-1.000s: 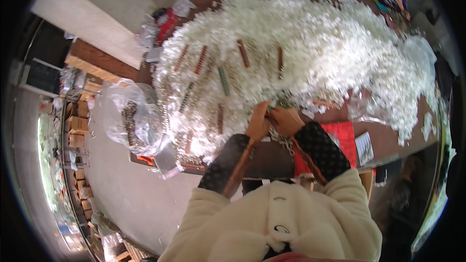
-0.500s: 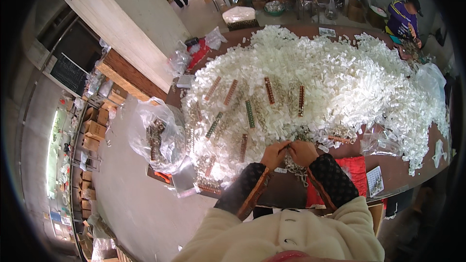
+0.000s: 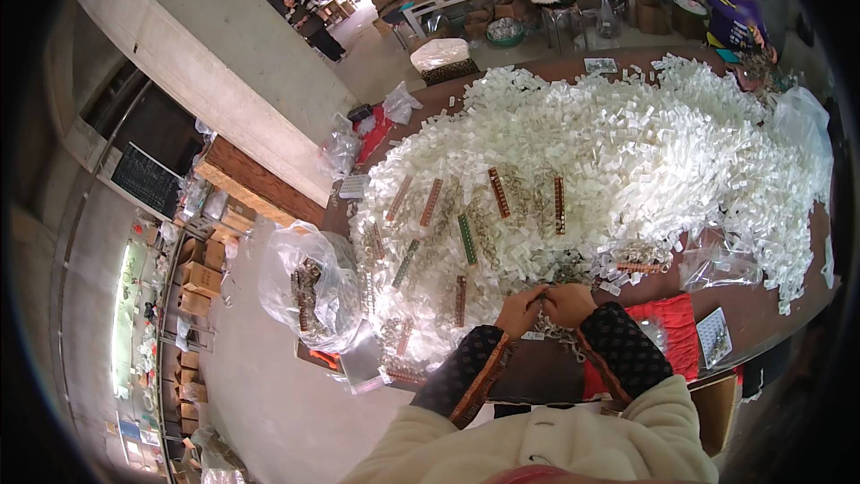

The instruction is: The person repeatedly picks small metallic and plastic components from a table, links them together by hand, and places the assembled pieces into a plastic bag. The person also uses scissors to cut a small piece of material during the process.

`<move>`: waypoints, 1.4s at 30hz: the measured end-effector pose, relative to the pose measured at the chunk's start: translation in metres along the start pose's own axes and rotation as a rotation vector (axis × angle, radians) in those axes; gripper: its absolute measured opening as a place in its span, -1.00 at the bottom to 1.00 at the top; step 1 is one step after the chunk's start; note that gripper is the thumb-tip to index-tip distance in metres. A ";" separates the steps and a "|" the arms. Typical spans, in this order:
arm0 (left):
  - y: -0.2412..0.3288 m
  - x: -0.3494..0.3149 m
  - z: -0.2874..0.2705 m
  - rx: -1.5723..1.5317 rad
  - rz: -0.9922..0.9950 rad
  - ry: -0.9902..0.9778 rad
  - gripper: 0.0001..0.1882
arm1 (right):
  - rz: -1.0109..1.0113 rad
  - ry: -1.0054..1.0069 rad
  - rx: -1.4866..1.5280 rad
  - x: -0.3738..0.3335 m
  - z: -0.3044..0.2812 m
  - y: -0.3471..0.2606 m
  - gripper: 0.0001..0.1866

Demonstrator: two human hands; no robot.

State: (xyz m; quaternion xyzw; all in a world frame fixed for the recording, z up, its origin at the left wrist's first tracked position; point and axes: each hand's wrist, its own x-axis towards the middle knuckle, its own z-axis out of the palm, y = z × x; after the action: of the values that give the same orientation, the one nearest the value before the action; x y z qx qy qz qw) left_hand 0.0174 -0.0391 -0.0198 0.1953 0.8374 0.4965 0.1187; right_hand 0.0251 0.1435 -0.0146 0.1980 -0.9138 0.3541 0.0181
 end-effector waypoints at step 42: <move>0.132 0.127 -0.151 -0.370 0.195 0.074 -0.65 | 0.221 0.449 0.414 -0.005 -0.060 0.014 -0.84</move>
State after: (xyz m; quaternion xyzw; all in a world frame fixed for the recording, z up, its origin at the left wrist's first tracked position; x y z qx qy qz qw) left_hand -0.1285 -0.0444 0.1675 0.2319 0.7129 0.6578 0.0728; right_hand 0.0176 0.1935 0.0202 0.0142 -0.8116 0.5669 0.1401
